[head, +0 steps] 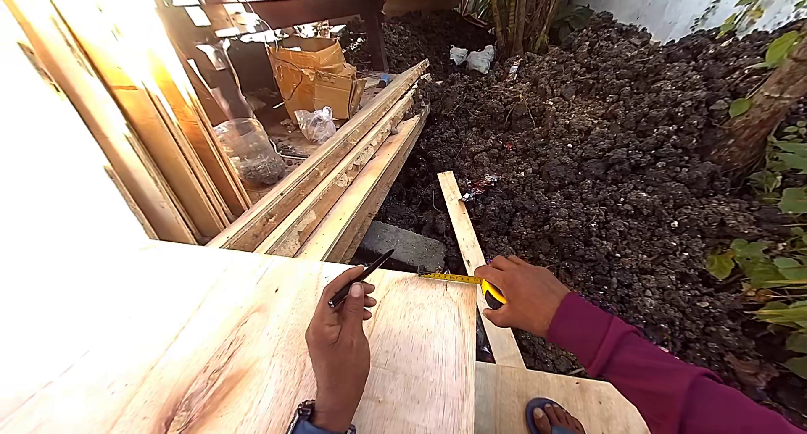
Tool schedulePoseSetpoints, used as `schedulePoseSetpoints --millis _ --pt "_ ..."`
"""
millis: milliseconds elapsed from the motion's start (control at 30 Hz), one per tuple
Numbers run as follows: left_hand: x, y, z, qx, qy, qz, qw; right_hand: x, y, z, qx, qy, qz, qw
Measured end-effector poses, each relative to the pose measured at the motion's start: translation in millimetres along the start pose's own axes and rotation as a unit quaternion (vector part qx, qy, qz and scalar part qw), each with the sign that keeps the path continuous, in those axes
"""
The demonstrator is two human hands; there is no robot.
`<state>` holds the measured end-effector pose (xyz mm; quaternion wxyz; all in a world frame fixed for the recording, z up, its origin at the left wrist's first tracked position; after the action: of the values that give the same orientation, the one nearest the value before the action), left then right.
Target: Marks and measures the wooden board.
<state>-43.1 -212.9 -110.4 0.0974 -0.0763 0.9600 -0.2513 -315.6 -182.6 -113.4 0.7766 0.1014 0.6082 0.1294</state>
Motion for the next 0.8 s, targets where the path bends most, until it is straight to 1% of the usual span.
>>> schedulePoseSetpoints --millis 800 --pt "1.6 1.2 2.3 -0.005 -0.013 0.008 1.0 6.6 -2.3 -1.1 0.008 0.006 0.013 1.0"
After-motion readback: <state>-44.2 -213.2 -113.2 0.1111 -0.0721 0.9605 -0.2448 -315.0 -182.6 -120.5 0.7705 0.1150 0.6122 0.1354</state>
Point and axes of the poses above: each hand's wrist, its own y-axis away from the middle knuckle, its own x-axis out of the palm, z = x × y, the point moved 9 cm from there along -y, towards the middle knuckle, and after that the axes turned 6 degrees about -y, right-handed, at the moved point
